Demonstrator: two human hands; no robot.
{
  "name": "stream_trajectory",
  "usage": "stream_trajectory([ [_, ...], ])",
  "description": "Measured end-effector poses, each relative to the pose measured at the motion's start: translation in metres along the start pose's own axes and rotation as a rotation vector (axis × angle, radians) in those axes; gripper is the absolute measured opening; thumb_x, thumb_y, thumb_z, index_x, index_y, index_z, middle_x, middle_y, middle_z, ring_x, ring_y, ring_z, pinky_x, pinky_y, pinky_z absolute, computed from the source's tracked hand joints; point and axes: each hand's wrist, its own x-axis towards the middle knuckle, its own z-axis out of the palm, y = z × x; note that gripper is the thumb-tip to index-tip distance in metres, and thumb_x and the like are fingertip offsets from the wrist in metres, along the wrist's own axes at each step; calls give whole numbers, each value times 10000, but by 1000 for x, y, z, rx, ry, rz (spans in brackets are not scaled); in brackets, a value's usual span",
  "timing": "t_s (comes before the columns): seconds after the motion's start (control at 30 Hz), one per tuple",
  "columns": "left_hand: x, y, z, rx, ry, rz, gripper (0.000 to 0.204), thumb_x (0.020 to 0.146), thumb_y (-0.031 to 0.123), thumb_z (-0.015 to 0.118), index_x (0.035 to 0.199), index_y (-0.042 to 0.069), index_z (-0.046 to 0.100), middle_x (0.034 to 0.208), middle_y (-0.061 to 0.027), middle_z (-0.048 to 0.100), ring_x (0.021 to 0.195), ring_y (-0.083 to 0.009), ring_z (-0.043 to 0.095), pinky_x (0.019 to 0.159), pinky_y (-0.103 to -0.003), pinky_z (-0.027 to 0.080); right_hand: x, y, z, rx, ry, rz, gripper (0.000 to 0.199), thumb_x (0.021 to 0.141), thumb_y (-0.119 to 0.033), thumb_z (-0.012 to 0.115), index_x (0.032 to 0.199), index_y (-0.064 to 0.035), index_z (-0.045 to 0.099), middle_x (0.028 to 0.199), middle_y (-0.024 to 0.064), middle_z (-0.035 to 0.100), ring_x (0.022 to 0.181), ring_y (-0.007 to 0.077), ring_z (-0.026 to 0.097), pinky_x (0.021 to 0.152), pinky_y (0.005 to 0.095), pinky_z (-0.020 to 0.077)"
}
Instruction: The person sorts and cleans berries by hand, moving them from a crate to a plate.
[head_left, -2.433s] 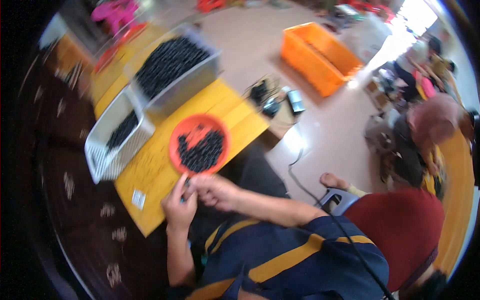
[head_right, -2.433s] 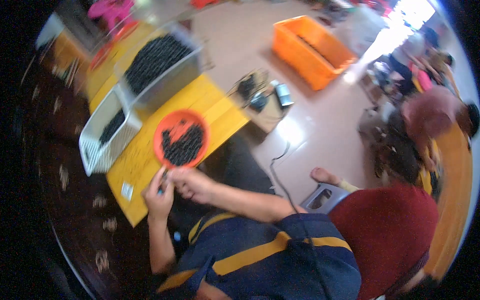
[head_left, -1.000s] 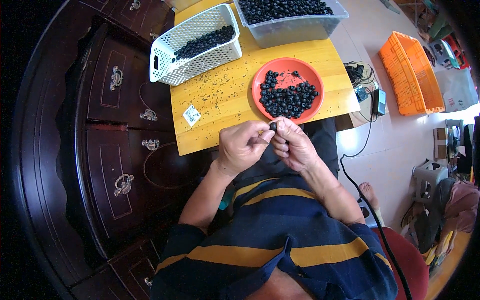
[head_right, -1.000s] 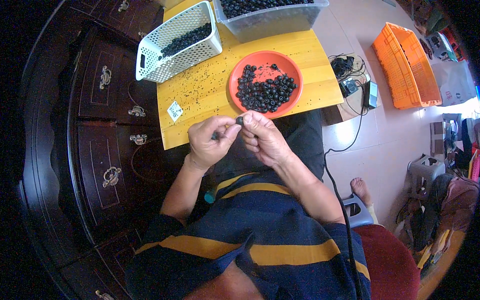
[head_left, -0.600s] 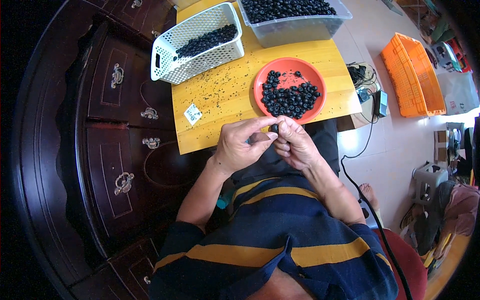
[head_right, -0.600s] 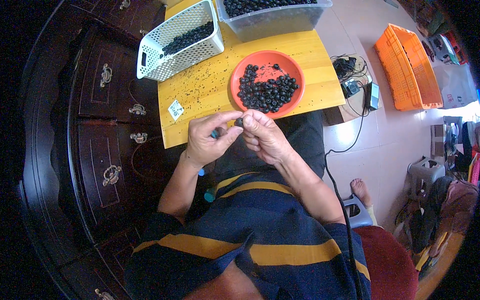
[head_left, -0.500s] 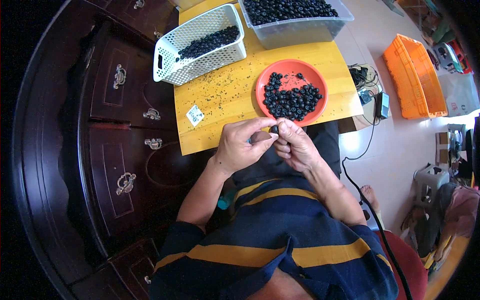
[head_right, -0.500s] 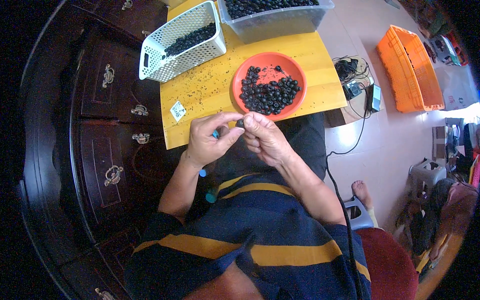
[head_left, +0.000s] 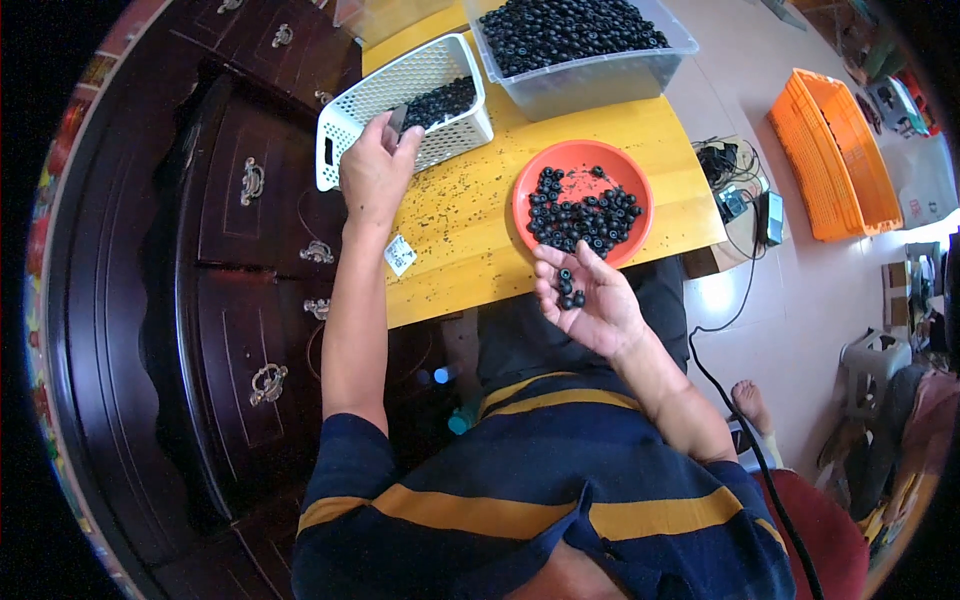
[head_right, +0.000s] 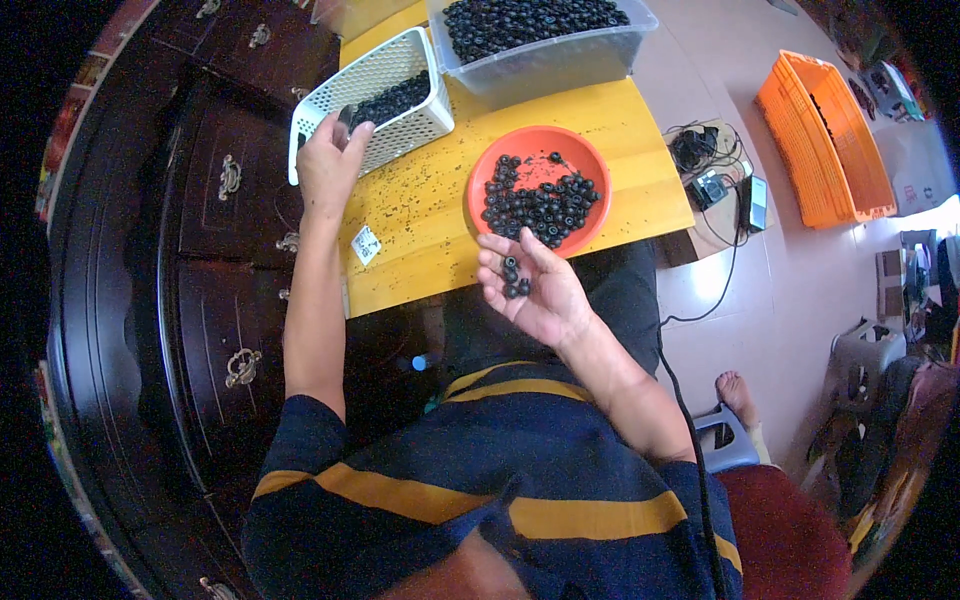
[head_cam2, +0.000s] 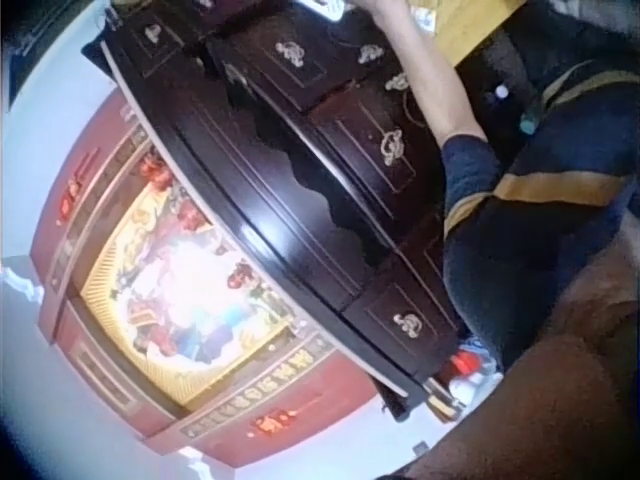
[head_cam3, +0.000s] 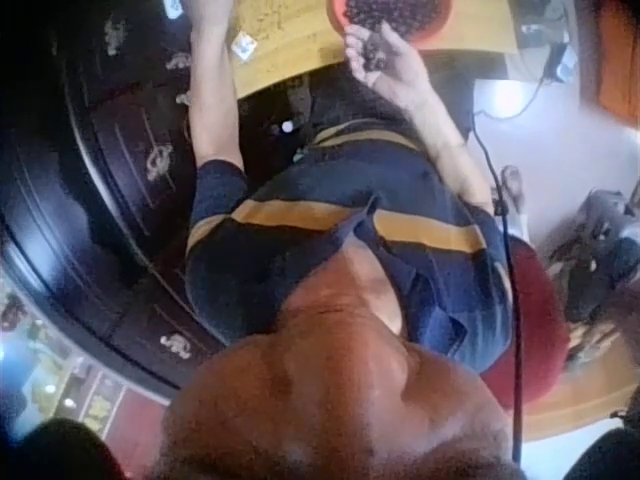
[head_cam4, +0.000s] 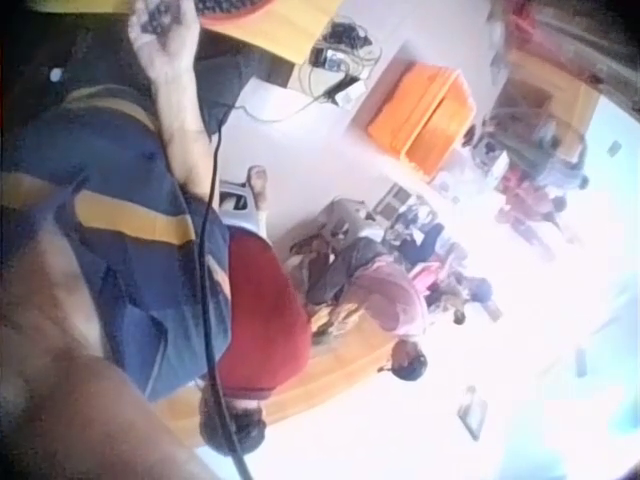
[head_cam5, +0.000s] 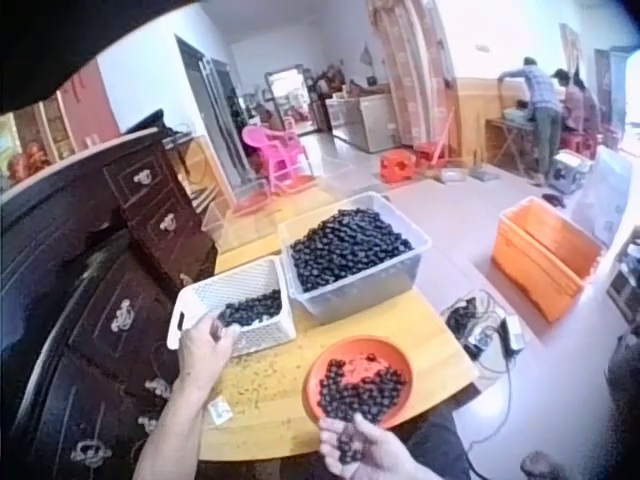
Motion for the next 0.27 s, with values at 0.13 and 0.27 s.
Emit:
stream_trajectory([
  [0.13,-54,23,14,-198,-349,-26,351,820,246,789,1081,23,718,703,-105,666,649,-210,673,613,-327,507,0,-10,-3,78,-112,-65,622,1040,-467,443,1443,7,441,1348,174,587,1218,302,582,1016,419,492],
  [0.27,-107,47,14,-391,-496,36,303,811,223,798,1039,36,734,706,-95,669,666,-206,675,651,-302,508,1,-11,2,60,-95,-106,679,1034,-506,425,1485,0,386,1430,175,535,1300,317,535,1077,440,448],
])
